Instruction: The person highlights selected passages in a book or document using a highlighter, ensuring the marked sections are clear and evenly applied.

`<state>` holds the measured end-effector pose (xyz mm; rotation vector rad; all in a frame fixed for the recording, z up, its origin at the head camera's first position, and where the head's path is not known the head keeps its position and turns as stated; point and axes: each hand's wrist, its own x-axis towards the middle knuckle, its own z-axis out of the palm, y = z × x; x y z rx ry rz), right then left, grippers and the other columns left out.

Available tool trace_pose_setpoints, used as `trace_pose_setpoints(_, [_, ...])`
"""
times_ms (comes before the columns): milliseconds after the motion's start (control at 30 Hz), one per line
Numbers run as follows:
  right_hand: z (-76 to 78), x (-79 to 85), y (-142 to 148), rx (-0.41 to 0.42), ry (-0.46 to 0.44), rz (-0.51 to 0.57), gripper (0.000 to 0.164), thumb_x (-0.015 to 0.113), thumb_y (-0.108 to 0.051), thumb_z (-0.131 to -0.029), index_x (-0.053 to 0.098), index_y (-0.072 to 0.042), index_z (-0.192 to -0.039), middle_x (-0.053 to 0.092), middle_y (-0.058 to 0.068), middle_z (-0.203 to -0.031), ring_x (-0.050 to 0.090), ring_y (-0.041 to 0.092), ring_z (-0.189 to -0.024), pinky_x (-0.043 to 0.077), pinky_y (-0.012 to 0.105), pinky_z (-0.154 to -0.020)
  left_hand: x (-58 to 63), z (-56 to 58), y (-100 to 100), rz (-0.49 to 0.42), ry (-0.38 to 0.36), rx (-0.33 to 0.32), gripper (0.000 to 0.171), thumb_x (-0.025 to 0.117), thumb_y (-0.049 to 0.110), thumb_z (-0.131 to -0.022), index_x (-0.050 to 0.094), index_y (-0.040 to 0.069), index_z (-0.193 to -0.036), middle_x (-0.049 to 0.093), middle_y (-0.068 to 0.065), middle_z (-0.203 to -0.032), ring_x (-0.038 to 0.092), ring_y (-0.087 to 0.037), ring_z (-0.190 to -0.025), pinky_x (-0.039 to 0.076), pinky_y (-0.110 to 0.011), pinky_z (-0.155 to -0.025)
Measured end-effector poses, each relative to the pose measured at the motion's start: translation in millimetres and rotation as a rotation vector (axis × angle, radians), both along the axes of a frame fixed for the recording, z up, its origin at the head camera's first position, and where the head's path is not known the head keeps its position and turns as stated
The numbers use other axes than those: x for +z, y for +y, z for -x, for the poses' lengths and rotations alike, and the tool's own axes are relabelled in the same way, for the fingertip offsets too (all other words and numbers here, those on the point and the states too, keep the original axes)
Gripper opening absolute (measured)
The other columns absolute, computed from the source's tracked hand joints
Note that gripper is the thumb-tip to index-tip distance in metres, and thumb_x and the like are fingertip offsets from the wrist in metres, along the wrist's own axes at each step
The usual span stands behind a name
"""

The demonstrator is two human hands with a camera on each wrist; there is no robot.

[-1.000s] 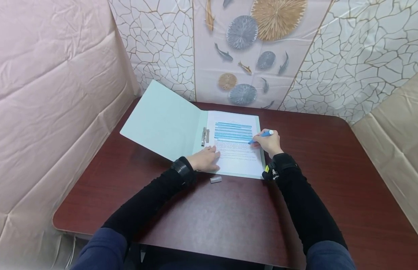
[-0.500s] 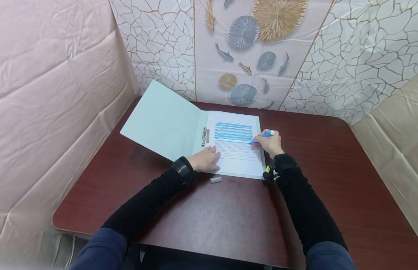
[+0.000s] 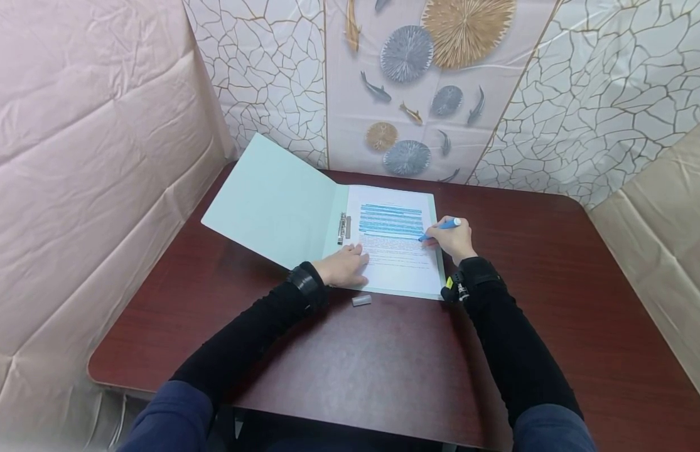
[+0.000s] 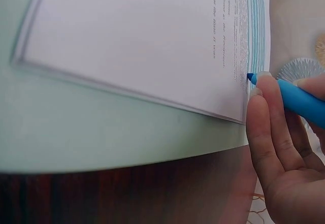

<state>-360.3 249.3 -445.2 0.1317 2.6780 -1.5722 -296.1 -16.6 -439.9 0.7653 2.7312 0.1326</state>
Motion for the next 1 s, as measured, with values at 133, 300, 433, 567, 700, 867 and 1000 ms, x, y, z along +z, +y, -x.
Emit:
trace_pose_setpoints(133, [0.9, -0.2, 1.4, 0.001, 0.006, 0.008, 0.02, 0.065, -0.015, -0.09, 0.06, 0.003, -0.093, 0.076, 0.012, -0.087, 0.075, 0.02, -0.078, 0.059, 0.028, -0.073, 1.1, -0.3, 0.2, -0.004, 0.0, 0.001, 0.06, 0.055, 0.036, -0.095, 0.043, 0.005, -0.144, 0.029, -0.02, -0.157, 0.029, -0.032, -0.145, 0.031, -0.043, -0.117])
trace_pose_setpoints(300, [0.0, 0.7, 3.6, -0.006, 0.006, 0.002, 0.021, 0.065, -0.017, -0.09, 0.059, 0.003, -0.094, 0.076, 0.011, -0.088, 0.075, 0.017, -0.076, 0.059, 0.028, -0.073, 2.1, -0.6, 0.1, -0.009, -0.003, 0.0, 0.06, 0.056, 0.036, -0.094, 0.043, 0.004, -0.144, 0.028, -0.02, -0.156, 0.029, -0.034, -0.145, 0.03, -0.045, -0.117])
trace_pose_setpoints(433, [-1.5, 0.9, 4.5, -0.003, 0.004, 0.009, 0.02, 0.065, -0.016, -0.09, 0.059, 0.003, -0.093, 0.076, 0.011, -0.088, 0.075, 0.016, -0.076, 0.059, 0.029, -0.073, 1.1, -0.3, 0.4, -0.003, -0.003, -0.001, 0.06, 0.056, 0.036, -0.095, 0.043, 0.004, -0.144, 0.029, -0.02, -0.156, 0.029, -0.033, -0.145, 0.031, -0.044, -0.117])
trace_pose_setpoints(567, [-1.8, 0.2, 5.1, 0.001, 0.006, 0.008, 0.02, 0.065, -0.015, -0.09, 0.058, 0.003, -0.093, 0.076, 0.013, -0.09, 0.074, 0.017, -0.077, 0.059, 0.029, -0.073, 0.4, 0.3, 0.5, 0.003, -0.001, -0.001, 0.059, 0.056, 0.036, -0.095, 0.044, 0.005, -0.143, 0.029, -0.02, -0.156, 0.03, -0.033, -0.145, 0.032, -0.043, -0.117])
trace_pose_setpoints(700, [-1.3, -0.2, 5.2, -0.001, 0.01, 0.008, 0.02, 0.065, -0.015, -0.09, 0.058, 0.003, -0.092, 0.076, 0.013, -0.089, 0.074, 0.017, -0.076, 0.06, 0.031, -0.074, -0.1, 0.6, 0.4, 0.001, -0.007, 0.0, 0.06, 0.055, 0.036, -0.095, 0.042, 0.004, -0.144, 0.028, -0.02, -0.157, 0.028, -0.033, -0.145, 0.031, -0.044, -0.117])
trace_pose_setpoints(867, [-0.8, -0.4, 6.0, 0.001, 0.01, 0.005, 0.019, 0.065, -0.016, -0.09, 0.058, 0.002, -0.091, 0.076, 0.013, -0.089, 0.075, 0.019, -0.078, 0.06, 0.032, -0.075, -0.7, 1.5, 0.8, -0.007, -0.019, 0.004, 0.061, 0.055, 0.036, -0.095, 0.04, 0.004, -0.145, 0.026, -0.02, -0.157, 0.026, -0.034, -0.146, 0.029, -0.046, -0.118])
trace_pose_setpoints(1000, [-0.4, -1.7, 6.7, -0.004, 0.016, 0.006, 0.018, 0.065, -0.015, -0.09, 0.058, 0.002, -0.092, 0.075, 0.015, -0.092, 0.075, 0.021, -0.08, 0.059, 0.036, -0.077, -1.4, 2.1, 1.3, -0.01, -0.026, 0.01, 0.06, 0.056, 0.036, -0.095, 0.042, 0.005, -0.145, 0.026, -0.02, -0.157, 0.026, -0.034, -0.146, 0.028, -0.047, -0.118])
